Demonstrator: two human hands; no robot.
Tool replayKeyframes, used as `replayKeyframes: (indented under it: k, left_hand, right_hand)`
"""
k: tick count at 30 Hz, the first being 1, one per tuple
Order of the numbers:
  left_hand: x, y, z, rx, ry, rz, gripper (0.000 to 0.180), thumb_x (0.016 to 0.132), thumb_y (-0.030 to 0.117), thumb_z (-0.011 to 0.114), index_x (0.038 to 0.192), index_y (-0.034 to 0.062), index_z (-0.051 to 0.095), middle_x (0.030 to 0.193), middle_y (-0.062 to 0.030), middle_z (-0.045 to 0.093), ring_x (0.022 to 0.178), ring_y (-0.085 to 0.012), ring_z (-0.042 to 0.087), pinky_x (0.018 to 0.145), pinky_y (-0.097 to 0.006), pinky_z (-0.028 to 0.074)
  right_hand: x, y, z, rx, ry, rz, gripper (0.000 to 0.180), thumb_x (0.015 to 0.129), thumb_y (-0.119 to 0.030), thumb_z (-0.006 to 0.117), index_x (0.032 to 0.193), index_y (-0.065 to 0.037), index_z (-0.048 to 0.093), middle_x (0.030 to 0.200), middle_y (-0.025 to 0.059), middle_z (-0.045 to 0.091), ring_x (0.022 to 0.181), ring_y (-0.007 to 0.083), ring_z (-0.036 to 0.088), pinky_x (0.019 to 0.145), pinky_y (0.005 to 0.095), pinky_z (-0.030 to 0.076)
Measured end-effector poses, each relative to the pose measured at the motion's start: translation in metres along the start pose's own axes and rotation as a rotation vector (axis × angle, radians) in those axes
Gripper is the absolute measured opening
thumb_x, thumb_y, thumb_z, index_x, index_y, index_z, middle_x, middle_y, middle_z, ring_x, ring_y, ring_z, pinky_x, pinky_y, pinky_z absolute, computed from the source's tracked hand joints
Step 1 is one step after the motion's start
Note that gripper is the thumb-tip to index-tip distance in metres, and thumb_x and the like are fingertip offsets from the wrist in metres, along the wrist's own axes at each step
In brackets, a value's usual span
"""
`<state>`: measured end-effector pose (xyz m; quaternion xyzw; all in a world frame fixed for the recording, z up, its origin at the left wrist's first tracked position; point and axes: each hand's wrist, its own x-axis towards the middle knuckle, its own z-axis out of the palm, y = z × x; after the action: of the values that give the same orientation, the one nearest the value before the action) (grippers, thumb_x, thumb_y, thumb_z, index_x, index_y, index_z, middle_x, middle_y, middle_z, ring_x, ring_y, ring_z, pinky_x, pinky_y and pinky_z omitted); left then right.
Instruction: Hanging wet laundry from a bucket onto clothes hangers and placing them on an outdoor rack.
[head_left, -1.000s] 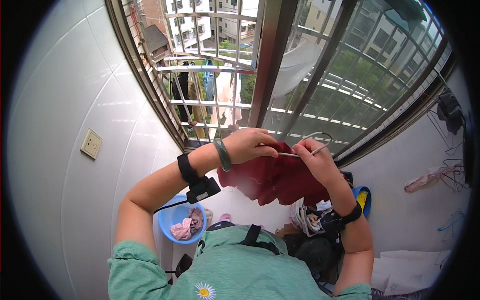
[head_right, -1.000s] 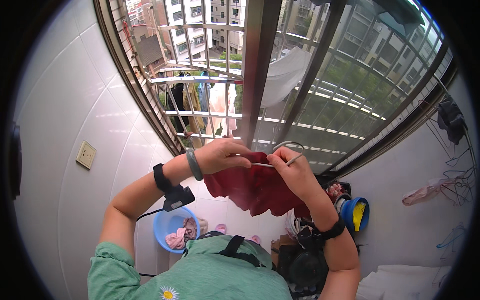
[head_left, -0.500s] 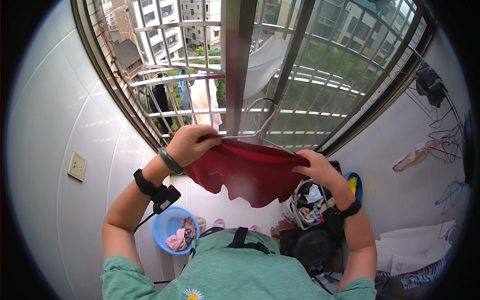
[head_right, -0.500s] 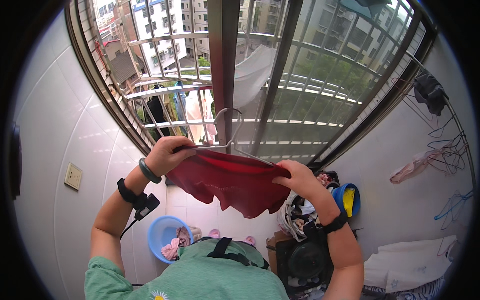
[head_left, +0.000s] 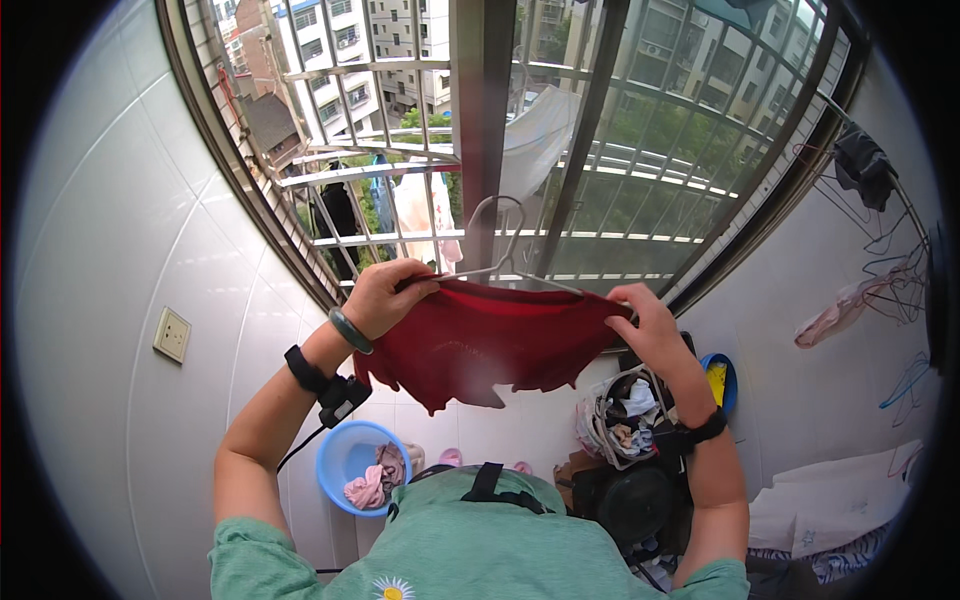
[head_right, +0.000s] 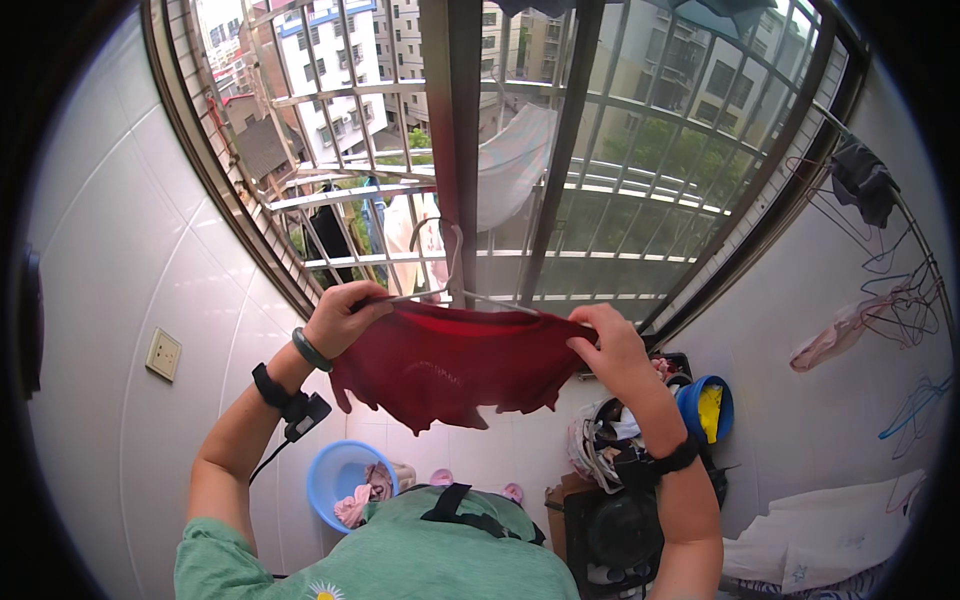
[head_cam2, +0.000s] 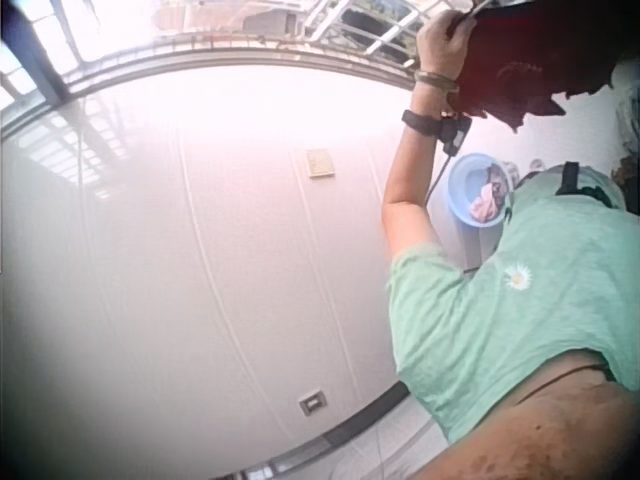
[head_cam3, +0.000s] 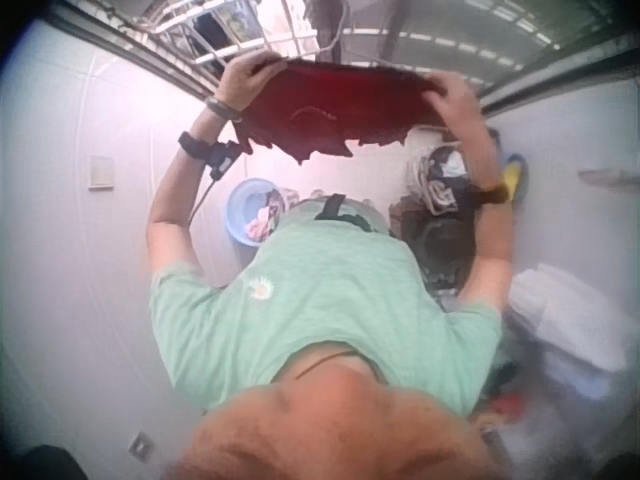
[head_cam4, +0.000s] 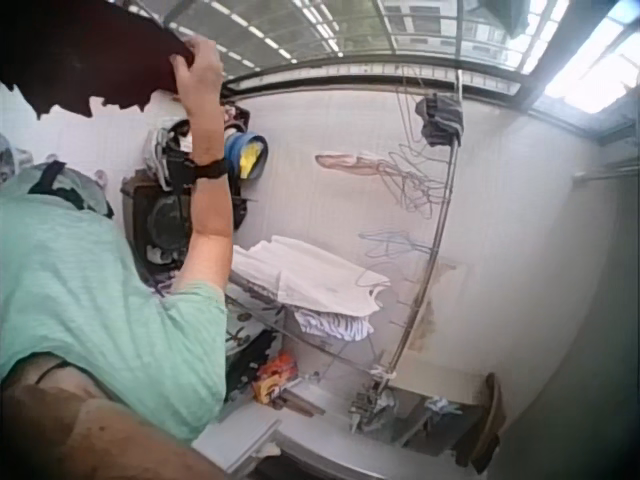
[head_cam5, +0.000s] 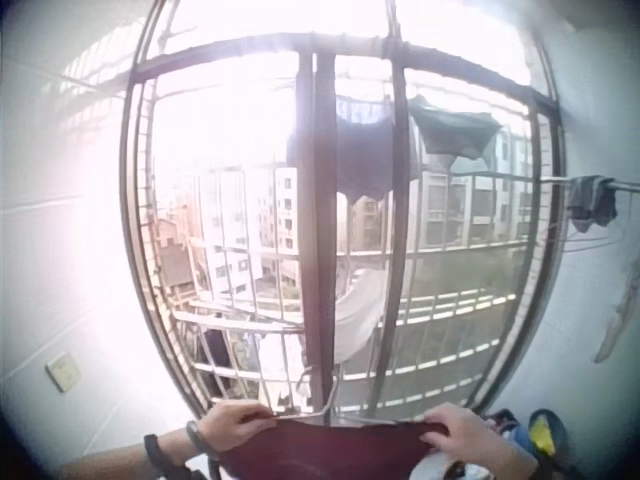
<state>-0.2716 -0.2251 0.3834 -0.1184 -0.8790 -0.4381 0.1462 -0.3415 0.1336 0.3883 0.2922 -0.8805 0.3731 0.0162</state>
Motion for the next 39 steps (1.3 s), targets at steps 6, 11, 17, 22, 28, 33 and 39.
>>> replayKeyframes:
  k: [6,11,17,22,28,33,39]
  left_hand:
    - [0.028,0.036,0.008,0.025,-0.02,0.114,0.017,0.078,0.017,0.062,0.084,0.001,0.061,0.071,-0.0125,0.061,0.065,-0.0238,0.059,0.064,-0.03,0.047]
    - [0.024,0.025,0.004,-0.14,-0.175,0.062,0.025,0.082,0.023,0.059,0.097,0.0027,0.059,0.082,-0.0118,0.062,0.075,-0.021,0.059,0.07,-0.03,0.046]
    - [-0.015,-0.104,-0.001,-0.427,0.032,-0.313,0.049,0.089,0.029,0.044,0.128,0.0007,0.035,0.127,-0.0145,0.042,0.118,-0.021,0.039,0.099,-0.03,0.031]
    - [-0.054,-0.175,0.068,-0.673,-0.06,-0.556,0.059,0.09,0.032,0.047,0.137,0.0075,0.021,0.127,-0.0096,0.041,0.114,-0.0163,0.041,0.09,-0.028,0.037]
    - [-0.042,-0.179,0.096,-0.865,-0.118,-0.688,0.033,0.087,0.031,0.052,0.108,0.006,0.053,0.089,0.0003,0.057,0.082,-0.0082,0.052,0.068,-0.024,0.041]
    - [-0.033,-0.201,0.07,-0.572,0.474,-0.495,0.017,0.091,0.026,0.047,0.089,0.0103,0.054,0.078,0.0034,0.051,0.074,-0.0069,0.049,0.066,-0.023,0.043]
    - [-0.026,-0.131,-0.059,-0.024,0.869,0.04,0.008,0.09,0.013,0.049,0.09,0.0055,0.052,0.07,-0.0015,0.051,0.064,-0.0088,0.047,0.058,-0.023,0.042]
  right_hand:
    - [0.035,-0.087,0.005,-0.105,0.078,-0.395,0.035,0.078,-0.018,0.063,0.108,-0.004,0.052,0.098,0.0154,0.057,0.095,0.029,0.054,0.081,0.0331,0.043]
    - [0.057,-0.096,0.006,0.073,-0.129,-0.155,0.015,0.083,-0.014,0.059,0.084,0.001,0.056,0.064,0.0054,0.055,0.056,0.0138,0.048,0.054,0.0257,0.039]
    - [0.053,-0.082,-0.021,0.313,-0.091,-0.008,0.008,0.088,-0.01,0.053,0.083,-0.004,0.054,0.063,-0.0079,0.037,0.055,0.0003,0.031,0.048,0.0162,0.023]
    - [0.057,-0.079,-0.047,0.327,-0.105,-0.069,0.009,0.088,-0.012,0.053,0.083,-0.004,0.054,0.061,-0.0073,0.037,0.053,0.0005,0.03,0.045,0.0167,0.022]
    - [0.056,-0.083,-0.059,0.296,-0.034,-0.028,0.013,0.089,-0.016,0.051,0.083,-0.005,0.055,0.058,-0.0068,0.037,0.05,0.0002,0.031,0.044,0.0166,0.023]
    - [0.05,-0.079,-0.067,0.298,-0.043,-0.003,0.015,0.089,-0.018,0.051,0.083,-0.005,0.054,0.058,-0.0061,0.037,0.051,0.0008,0.031,0.045,0.0171,0.023]
    - [0.043,-0.034,-0.085,0.269,0.087,0.112,0.018,0.09,-0.022,0.051,0.083,-0.006,0.054,0.059,-0.0061,0.036,0.052,0.0012,0.03,0.046,0.0174,0.023]
